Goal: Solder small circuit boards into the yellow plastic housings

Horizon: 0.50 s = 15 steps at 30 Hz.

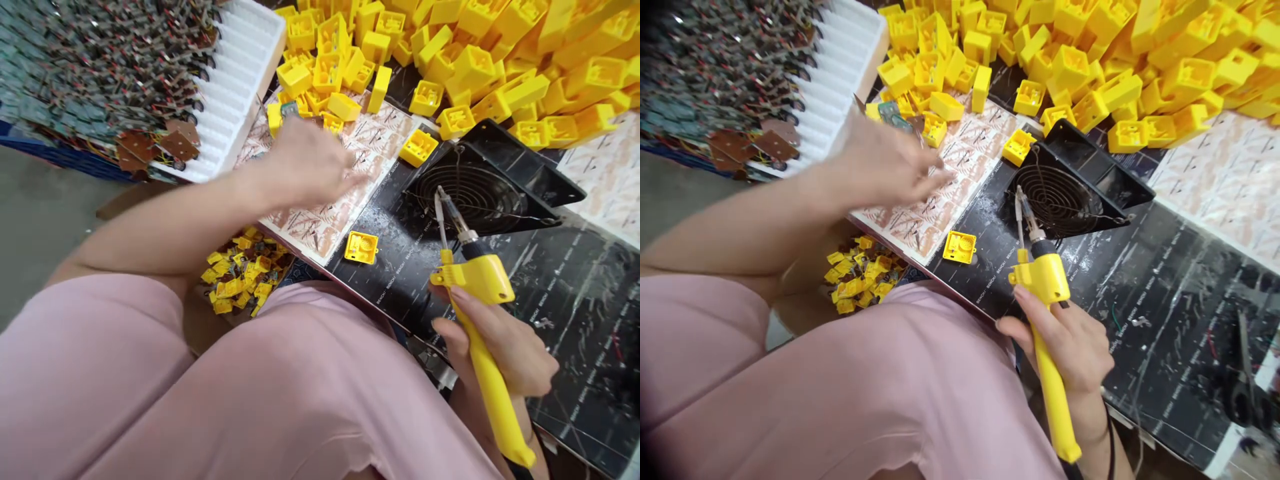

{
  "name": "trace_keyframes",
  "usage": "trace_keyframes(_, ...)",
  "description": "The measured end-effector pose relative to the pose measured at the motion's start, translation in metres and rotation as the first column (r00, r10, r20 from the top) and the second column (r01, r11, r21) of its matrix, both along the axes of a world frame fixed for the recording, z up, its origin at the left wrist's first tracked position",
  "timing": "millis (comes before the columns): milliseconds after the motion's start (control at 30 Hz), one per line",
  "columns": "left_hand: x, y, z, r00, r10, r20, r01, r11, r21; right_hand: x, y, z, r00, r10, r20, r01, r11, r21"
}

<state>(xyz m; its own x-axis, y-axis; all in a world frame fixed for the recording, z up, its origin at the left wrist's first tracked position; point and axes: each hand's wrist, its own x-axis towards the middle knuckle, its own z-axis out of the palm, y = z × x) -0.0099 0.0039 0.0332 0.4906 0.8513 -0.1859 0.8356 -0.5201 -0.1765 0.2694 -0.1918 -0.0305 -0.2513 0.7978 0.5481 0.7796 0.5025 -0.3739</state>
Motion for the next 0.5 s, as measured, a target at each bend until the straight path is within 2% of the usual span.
trace_keyframes(33,-0.01,0.02,0.002,1.0,0.022,0.0,-0.021,0.997,0.075,-0.007,0.006,0.004,0.999,0.017,0.032,-0.019,0.999,0.039)
trace_keyframes(67,-0.019,0.039,0.002,0.999,-0.034,0.02,0.032,0.996,0.087,-0.013,0.012,0.008,0.998,0.037,0.049,-0.041,0.997,0.069)
trace_keyframes(133,-0.03,0.069,-0.001,0.992,-0.111,0.061,0.106,0.991,0.076,-0.026,0.022,0.013,0.996,0.084,0.037,-0.087,0.993,0.08)
trace_keyframes(200,-0.031,0.084,-0.008,0.987,-0.149,0.065,0.148,0.989,0.032,-0.036,0.03,0.014,0.992,0.126,0.028,-0.128,0.99,0.058)
trace_keyframes(367,-0.026,0.085,-0.032,0.992,-0.12,0.05,0.119,0.993,0.017,-0.05,0.049,0.005,0.982,0.124,0.142,-0.129,0.991,0.024)
trace_keyframes(500,-0.037,0.091,-0.051,0.984,-0.101,0.144,0.091,0.993,0.074,-0.055,0.061,-0.006,0.982,0.144,0.124,-0.146,0.989,0.01)
